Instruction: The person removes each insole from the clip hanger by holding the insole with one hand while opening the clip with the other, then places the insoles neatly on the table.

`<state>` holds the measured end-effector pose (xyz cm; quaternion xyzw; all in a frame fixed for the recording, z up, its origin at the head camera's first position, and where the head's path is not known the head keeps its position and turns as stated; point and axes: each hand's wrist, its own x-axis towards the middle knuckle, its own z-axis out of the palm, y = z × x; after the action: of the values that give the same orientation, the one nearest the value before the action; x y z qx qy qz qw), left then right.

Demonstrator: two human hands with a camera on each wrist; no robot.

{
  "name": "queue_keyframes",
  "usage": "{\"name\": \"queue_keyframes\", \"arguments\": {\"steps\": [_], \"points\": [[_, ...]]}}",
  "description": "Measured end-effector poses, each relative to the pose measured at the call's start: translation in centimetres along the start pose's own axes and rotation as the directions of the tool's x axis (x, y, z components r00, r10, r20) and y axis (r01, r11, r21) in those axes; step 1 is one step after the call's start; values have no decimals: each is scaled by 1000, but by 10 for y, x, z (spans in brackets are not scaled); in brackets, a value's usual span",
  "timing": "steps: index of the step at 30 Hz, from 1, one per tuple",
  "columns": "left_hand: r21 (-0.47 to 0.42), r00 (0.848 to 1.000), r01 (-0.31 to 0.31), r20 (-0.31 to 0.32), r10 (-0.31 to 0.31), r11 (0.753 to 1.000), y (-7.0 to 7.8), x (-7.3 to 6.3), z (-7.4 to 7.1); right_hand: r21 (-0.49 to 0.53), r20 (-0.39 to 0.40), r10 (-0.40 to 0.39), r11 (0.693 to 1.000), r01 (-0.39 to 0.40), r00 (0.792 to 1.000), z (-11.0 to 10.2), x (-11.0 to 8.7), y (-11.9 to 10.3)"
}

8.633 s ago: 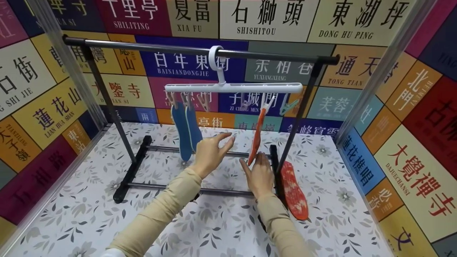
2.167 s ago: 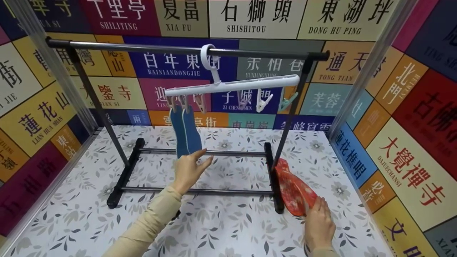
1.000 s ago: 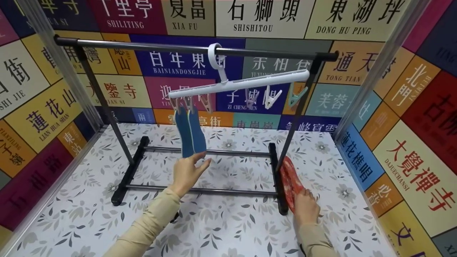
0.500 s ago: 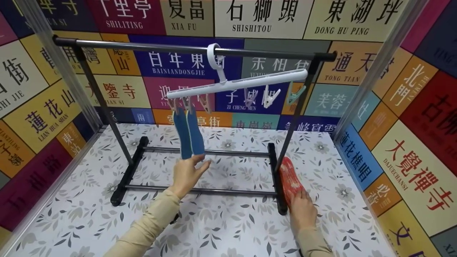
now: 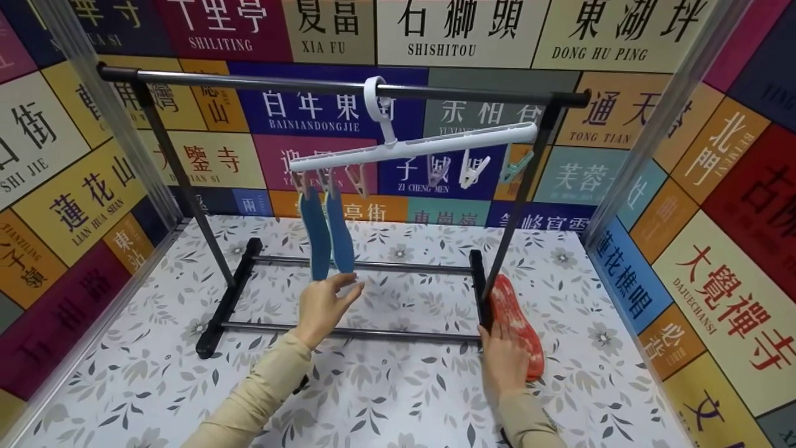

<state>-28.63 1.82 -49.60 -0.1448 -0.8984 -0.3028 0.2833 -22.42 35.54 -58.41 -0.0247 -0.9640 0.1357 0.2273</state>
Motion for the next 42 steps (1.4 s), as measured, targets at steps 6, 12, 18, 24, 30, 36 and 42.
{"name": "queue_keyframes", "arguments": {"steps": [6,12,18,24,30,36,42], "points": [[-34,1000,24,2,-24,999,-9,-2,-8,28,85,14,999,-16,996,4,10,-18],[-6,999,39,-33,-40,999,-19,-1,-15,25,120,-18,1000,15,993,10,17,-32],[-4,996,66,-56,-66,998,-29,6,-24,24,130,-47,999,44,990,12,21,-41],[-6,993,91,-79,-91,996,-37,16,-36,16,146,-56,998,55,988,14,27,-53],[-3,989,94,-112,-93,996,-45,29,-47,2,168,-74,997,75,983,21,35,-75],[35,988,104,-115,-100,994,-48,41,-56,22,252,-73,997,70,965,28,43,-105],[35,988,122,-96,-118,992,-47,48,-63,51,314,-108,994,97,943,39,52,-134]]}}
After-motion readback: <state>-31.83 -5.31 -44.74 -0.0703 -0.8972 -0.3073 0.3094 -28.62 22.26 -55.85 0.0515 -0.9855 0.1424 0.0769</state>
